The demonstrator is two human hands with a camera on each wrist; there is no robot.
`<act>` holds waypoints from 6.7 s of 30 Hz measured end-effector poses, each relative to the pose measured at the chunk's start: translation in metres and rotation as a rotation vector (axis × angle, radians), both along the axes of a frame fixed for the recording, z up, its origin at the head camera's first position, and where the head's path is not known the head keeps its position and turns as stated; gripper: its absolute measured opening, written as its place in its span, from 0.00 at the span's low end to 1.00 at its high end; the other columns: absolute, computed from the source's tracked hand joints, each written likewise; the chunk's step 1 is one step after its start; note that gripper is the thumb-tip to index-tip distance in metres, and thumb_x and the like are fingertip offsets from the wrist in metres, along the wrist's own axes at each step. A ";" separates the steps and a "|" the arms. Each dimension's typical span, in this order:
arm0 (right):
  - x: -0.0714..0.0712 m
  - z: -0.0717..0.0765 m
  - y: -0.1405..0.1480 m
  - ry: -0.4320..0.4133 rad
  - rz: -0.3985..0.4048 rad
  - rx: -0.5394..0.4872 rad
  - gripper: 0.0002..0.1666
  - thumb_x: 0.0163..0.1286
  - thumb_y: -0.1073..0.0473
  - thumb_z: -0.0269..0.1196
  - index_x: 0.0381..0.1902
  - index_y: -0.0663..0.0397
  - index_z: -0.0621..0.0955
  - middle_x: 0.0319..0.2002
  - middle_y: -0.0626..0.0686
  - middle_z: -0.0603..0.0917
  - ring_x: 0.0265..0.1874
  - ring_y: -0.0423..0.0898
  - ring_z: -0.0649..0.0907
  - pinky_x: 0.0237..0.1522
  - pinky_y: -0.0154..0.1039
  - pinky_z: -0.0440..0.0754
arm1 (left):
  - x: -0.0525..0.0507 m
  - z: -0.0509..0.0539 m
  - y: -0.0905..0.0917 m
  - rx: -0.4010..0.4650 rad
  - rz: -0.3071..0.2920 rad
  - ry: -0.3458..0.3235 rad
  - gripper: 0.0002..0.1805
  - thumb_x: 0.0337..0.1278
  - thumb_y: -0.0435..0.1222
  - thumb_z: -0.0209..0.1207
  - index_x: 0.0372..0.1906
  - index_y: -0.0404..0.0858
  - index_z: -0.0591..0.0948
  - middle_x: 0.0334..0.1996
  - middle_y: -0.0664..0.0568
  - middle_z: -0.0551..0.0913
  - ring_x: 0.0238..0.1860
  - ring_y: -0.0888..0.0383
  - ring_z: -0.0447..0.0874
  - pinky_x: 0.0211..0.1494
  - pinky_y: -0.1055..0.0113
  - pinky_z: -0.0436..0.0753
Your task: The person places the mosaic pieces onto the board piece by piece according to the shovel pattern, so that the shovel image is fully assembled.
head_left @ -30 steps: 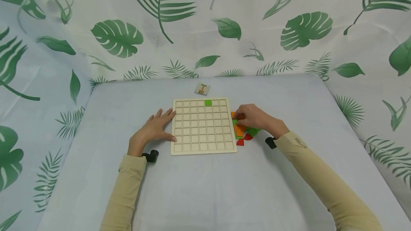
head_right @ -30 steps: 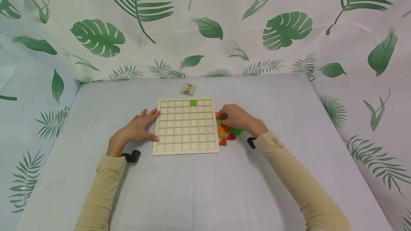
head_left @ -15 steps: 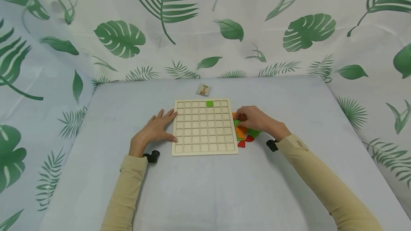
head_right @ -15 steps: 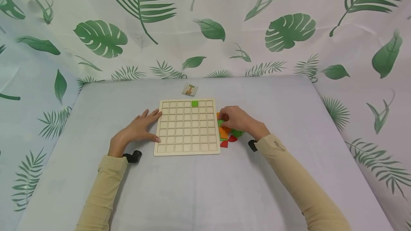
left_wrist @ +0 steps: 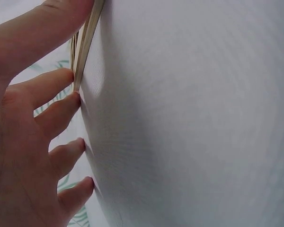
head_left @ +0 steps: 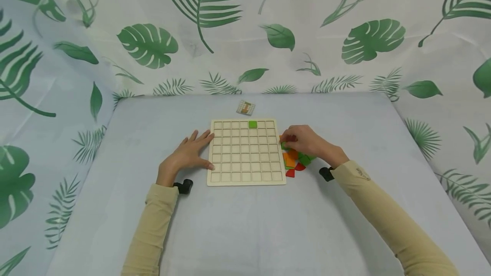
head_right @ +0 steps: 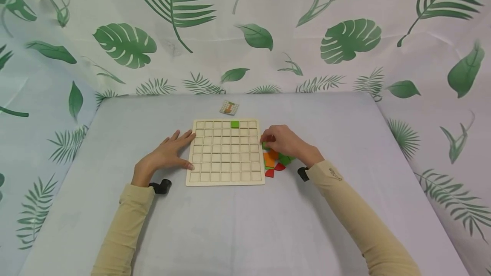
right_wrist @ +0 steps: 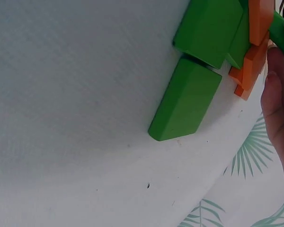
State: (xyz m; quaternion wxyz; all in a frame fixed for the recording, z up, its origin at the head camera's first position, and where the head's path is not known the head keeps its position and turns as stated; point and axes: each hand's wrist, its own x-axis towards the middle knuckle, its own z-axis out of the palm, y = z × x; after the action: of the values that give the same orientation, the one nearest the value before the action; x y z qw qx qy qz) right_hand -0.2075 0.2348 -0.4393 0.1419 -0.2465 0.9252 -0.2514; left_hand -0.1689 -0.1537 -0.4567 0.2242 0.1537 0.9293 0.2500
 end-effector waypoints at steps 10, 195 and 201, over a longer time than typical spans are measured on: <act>-0.010 0.002 -0.008 0.001 -0.041 -0.053 0.11 0.72 0.64 0.65 0.50 0.56 0.87 0.41 0.54 0.88 0.36 0.48 0.83 0.42 0.42 0.84 | -0.002 -0.001 0.001 -0.006 0.001 -0.012 0.62 0.50 0.50 0.76 0.84 0.42 0.52 0.85 0.47 0.44 0.84 0.37 0.31 0.84 0.37 0.36; 0.023 -0.001 0.059 -0.021 -0.068 0.042 0.09 0.67 0.67 0.67 0.45 0.62 0.87 0.39 0.53 0.87 0.36 0.47 0.81 0.40 0.40 0.84 | -0.003 0.000 0.004 -0.039 -0.001 -0.001 0.61 0.52 0.51 0.75 0.84 0.42 0.51 0.85 0.46 0.44 0.83 0.37 0.31 0.84 0.37 0.37; 0.032 -0.002 0.068 -0.095 -0.014 0.040 0.12 0.63 0.68 0.70 0.46 0.60 0.87 0.43 0.53 0.86 0.41 0.48 0.82 0.44 0.41 0.86 | 0.003 -0.002 0.003 -0.035 0.002 -0.010 0.61 0.50 0.51 0.76 0.84 0.41 0.52 0.84 0.45 0.45 0.83 0.35 0.33 0.83 0.35 0.39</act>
State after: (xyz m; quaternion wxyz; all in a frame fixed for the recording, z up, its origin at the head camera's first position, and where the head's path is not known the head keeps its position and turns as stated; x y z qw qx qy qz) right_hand -0.1750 0.3032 -0.4409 0.1890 -0.2247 0.9239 -0.2453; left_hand -0.1664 -0.1508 -0.4591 0.2311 0.1475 0.9327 0.2346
